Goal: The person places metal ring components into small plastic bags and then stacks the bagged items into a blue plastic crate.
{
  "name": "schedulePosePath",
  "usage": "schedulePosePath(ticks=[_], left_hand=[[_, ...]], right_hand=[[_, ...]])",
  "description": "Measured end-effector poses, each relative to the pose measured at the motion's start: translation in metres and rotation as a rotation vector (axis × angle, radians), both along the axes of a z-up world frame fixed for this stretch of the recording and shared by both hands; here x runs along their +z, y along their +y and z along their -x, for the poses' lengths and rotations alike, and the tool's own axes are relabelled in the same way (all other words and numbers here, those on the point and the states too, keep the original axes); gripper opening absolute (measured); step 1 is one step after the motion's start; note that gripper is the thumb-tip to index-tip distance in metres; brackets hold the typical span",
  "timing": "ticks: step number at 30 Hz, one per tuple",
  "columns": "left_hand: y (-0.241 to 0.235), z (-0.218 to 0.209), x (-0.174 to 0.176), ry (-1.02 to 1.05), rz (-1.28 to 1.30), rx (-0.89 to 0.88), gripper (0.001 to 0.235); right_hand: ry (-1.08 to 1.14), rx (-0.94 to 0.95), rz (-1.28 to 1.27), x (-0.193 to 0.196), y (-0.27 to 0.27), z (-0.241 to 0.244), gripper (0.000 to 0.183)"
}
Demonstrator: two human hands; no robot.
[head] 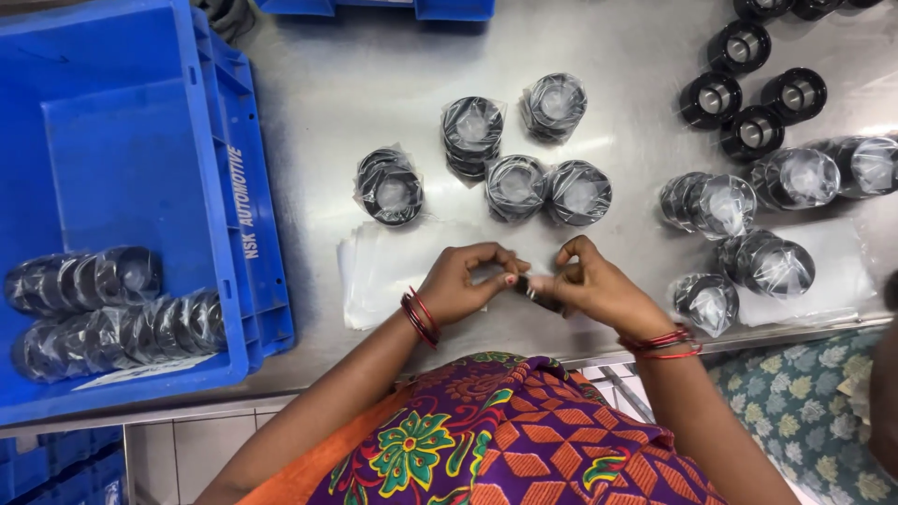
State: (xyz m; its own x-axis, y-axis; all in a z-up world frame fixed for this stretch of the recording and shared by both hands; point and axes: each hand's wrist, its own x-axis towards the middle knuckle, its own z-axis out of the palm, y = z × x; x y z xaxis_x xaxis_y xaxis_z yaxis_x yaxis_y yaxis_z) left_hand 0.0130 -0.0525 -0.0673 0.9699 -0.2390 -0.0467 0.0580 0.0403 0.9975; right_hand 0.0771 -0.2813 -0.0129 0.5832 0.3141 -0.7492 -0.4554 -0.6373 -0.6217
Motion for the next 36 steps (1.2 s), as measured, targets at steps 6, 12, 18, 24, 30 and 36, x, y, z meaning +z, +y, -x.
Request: schedulePosePath(ticks=[6, 12, 18, 24, 30, 36], left_hand=[[0.009, 0.002, 0.029, -0.132, -0.015, 0.077, 0.008], [0.002, 0.009, 0.057, -0.37, -0.687, 0.18, 0.015], [-0.001, 0.01, 0.044, -0.488, -0.526, 0.3, 0.007], [-0.001, 0.008, 0.047, -0.142, -0.042, 0.479, 0.007], [-0.003, 0.006, 0.034, -0.103, 0.101, 0.459, 0.007], [0.004, -0.008, 0.077, -0.191, 0.074, 0.354, 0.009]], right_hand=[[-0.365, 0.143, -0.503, -0.028, -0.01, 0.02, 0.065], [-0.679, 0.095, -0.412, -0.041, 0.027, 0.035, 0.03], [-0.818, 0.034, -0.357, -0.016, 0.046, 0.025, 0.025], [-0.483, -0.094, -0.64, -0.005, 0.026, 0.024, 0.052], [-0.852, 0.052, -0.332, 0.004, 0.029, 0.024, 0.008], [-0.812, 0.114, -0.407, 0.051, 0.013, -0.001, 0.008]])
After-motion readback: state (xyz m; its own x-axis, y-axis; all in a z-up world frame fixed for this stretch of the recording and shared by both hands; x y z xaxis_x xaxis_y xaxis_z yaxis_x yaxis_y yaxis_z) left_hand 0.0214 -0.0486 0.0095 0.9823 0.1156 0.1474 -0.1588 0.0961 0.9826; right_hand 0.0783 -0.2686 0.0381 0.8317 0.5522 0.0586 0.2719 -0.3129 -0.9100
